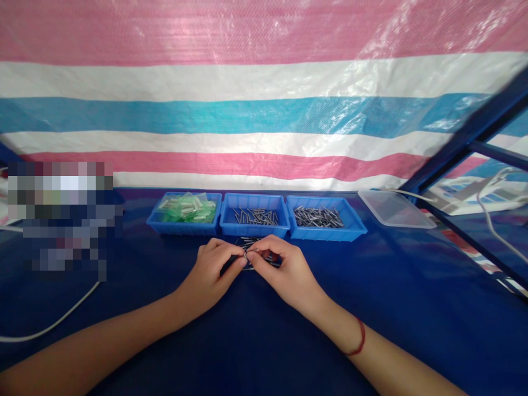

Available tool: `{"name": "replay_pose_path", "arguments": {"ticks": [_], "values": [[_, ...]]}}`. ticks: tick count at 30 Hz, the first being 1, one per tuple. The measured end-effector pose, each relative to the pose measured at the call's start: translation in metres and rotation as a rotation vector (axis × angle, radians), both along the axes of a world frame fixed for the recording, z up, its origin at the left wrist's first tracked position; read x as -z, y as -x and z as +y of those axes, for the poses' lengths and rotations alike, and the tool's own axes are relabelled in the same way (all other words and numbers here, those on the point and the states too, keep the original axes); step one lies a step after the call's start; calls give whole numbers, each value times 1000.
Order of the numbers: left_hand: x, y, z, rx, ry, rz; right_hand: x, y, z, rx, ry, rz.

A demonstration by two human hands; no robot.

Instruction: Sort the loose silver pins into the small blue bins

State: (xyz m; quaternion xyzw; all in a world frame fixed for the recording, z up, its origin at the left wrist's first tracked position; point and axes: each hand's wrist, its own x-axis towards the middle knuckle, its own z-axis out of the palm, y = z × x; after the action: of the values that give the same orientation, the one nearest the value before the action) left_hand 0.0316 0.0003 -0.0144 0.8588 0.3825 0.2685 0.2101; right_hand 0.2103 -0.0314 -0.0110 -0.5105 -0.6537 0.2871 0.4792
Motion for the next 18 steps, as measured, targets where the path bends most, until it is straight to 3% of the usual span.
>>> {"name": "replay_pose_path", "arguments": {"ticks": [12, 16, 18], "values": [[-3, 1, 1, -46, -13, -43, 3, -3, 2, -29, -32, -121], [-3, 0, 0, -52, -30, -34, 0, -6, 4, -57, -94, -214], [-4, 0, -1, -39, -61, 8, -4, -14, 8, -7, -153, -263]]}}
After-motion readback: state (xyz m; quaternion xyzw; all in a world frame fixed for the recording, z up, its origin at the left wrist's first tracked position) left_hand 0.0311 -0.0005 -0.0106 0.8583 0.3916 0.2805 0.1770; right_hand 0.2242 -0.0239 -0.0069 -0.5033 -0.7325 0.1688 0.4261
